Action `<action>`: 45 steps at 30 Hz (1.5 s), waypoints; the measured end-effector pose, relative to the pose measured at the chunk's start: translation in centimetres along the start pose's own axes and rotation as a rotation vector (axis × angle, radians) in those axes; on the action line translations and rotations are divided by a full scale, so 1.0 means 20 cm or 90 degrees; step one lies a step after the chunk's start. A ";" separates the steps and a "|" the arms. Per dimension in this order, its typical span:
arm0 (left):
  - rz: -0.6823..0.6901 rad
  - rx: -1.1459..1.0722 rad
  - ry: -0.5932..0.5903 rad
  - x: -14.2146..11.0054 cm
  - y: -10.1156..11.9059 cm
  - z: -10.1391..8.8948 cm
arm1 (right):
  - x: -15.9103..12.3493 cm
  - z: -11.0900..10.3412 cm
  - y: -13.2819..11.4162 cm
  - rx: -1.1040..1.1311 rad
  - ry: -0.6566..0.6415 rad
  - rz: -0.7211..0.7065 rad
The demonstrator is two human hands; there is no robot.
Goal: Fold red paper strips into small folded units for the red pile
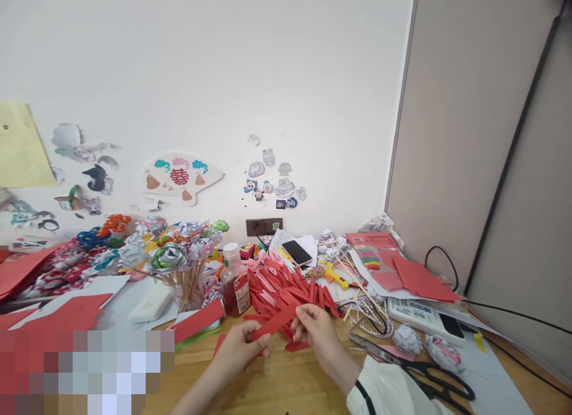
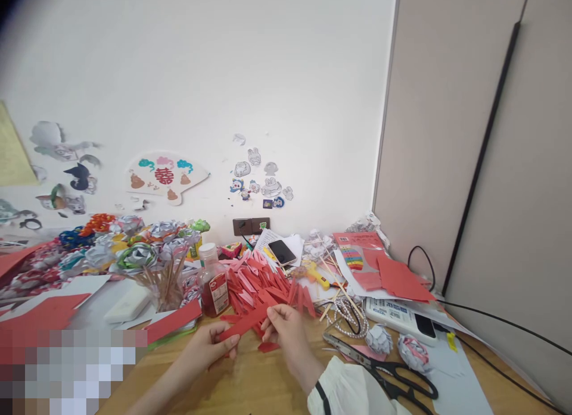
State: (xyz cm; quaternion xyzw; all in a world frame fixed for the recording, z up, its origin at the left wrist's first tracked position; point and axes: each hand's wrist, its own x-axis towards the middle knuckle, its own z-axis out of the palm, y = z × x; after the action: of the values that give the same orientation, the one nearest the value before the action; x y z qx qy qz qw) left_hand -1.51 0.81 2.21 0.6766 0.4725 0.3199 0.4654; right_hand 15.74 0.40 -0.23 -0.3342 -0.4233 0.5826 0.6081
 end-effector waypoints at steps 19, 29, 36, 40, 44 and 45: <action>-0.068 0.006 -0.135 -0.05 0.00 0.05 | 0.00 0.02 0.05 -0.126 -0.026 -0.016; -0.071 0.057 -0.168 -0.07 0.01 0.01 | 0.01 0.00 0.07 -0.167 -0.047 -0.025; -0.036 -0.152 -0.209 -0.12 0.09 0.07 | -0.02 0.03 0.06 -0.222 -0.190 -0.020; -0.093 -0.242 -0.184 -0.08 0.03 0.10 | -0.03 0.04 0.05 -0.213 -0.183 -0.028; -0.053 -0.213 -0.174 -0.05 0.02 0.09 | -0.03 0.04 0.06 -0.155 -0.149 -0.015; -0.043 -0.200 -0.172 -0.05 0.02 0.09 | -0.03 0.04 0.06 -0.141 -0.142 -0.013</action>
State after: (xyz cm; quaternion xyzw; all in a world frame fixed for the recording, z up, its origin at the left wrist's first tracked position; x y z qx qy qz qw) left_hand -0.13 -0.74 1.92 0.6162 0.3726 0.2802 0.6348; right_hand 14.48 -0.11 -1.00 -0.3282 -0.5531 0.5598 0.5225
